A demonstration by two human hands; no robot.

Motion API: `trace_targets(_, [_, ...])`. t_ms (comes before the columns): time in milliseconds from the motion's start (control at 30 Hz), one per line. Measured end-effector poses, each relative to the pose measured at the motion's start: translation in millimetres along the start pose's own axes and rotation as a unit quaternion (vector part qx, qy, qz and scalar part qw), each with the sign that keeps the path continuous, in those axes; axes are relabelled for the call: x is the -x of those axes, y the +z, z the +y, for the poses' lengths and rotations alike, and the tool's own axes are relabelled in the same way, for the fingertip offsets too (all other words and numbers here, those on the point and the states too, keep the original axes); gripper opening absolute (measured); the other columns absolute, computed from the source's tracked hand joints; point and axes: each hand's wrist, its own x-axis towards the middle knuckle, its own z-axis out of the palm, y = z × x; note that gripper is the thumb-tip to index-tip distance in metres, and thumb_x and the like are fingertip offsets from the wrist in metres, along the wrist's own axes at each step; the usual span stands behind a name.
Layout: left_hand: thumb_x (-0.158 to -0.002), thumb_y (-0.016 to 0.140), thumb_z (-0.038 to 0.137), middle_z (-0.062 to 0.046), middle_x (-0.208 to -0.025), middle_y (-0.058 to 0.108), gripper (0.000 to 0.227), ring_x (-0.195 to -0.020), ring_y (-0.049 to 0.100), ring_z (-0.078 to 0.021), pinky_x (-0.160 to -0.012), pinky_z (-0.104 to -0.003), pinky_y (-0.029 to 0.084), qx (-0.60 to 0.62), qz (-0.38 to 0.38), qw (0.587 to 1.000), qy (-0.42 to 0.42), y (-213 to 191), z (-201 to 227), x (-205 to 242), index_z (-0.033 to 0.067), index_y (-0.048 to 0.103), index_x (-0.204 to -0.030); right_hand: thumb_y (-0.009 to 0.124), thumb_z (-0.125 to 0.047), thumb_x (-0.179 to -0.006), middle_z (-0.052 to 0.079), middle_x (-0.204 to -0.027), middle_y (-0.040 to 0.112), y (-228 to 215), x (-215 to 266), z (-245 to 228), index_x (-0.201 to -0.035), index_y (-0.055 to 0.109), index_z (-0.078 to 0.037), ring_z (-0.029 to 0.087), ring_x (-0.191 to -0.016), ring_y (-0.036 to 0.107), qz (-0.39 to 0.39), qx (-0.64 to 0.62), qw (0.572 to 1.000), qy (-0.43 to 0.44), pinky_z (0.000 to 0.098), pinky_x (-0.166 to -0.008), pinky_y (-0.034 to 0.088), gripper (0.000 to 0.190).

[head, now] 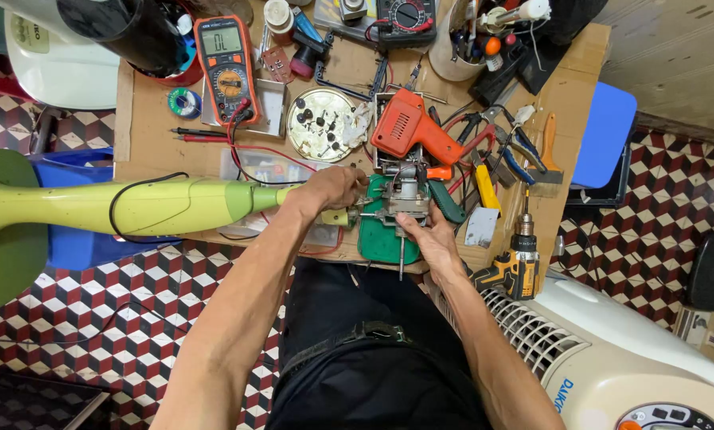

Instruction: The person repairs the motor assembly of a stand mixer at a cluttered workbench. They hold and turn the metal gearbox and motor housing, unscrew and reposition parts by hand, apply grease from a small container, use a screwdriver and pliers on the assembly, and use a cordless drill on the motor housing.

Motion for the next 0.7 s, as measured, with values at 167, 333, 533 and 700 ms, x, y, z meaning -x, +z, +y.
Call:
trace_targets(167, [-0.08,0.075,0.02,-0.009,-0.109,0.076,0.033,-0.103,0.071,-0.027,-0.089,-0.039,0.056,0.008,-0.076,0.997,-0.012,-25.5,23.5,7.2,0.0153,0.075,-0.113,0.081,-0.036,-0.078,0.011,-0.137,0.063,-0.9,-2.7,1.8,-0.159,0.026,-0.005,0.02,-0.117,0.065,-0.007,-0.01,1.0,0.023,0.0319,-0.089,0.056,0.102])
trace_targets(333, [-0.069,0.09,0.023,-0.007,-0.101,0.078,0.035,-0.099,0.072,-0.0249,-0.087,-0.038,0.055,0.012,-0.063,0.996,-0.07,-18.7,30.5,7.1,0.0141,0.077,-0.1,0.081,-0.038,-0.077,0.011,-0.139,0.062,-2.7,-4.4,0.5,-0.16,0.022,-0.006,0.02,-0.12,0.064,-0.021,-0.016,0.999,0.035,0.0327,-0.091,0.056,0.106])
trace_targets(533, [-0.075,0.087,0.026,-0.007,-0.097,0.076,0.026,-0.097,0.071,-0.0271,-0.086,-0.041,0.055,-0.038,-0.045,0.997,-0.042,-11.4,21.5,6.5,0.0145,0.078,-0.097,0.082,-0.036,-0.078,0.014,-0.141,0.06,-2.2,-3.7,-0.2,-0.159,0.024,-0.004,0.024,-0.124,0.064,-0.032,-0.034,0.998,0.031,0.0357,-0.099,0.056,0.105])
trace_targets(700, [-0.086,0.076,0.028,-0.011,-0.099,0.075,0.025,-0.096,0.071,-0.0308,-0.085,-0.04,0.055,-0.05,-0.05,0.997,0.034,6.7,-5.1,-7.5,0.0155,0.077,-0.107,0.081,-0.038,-0.076,0.015,-0.143,0.057,-2.2,-1.8,-5.0,-0.159,0.024,-0.005,0.024,-0.126,0.062,-0.031,-0.015,0.999,0.039,0.0383,-0.102,0.055,0.106])
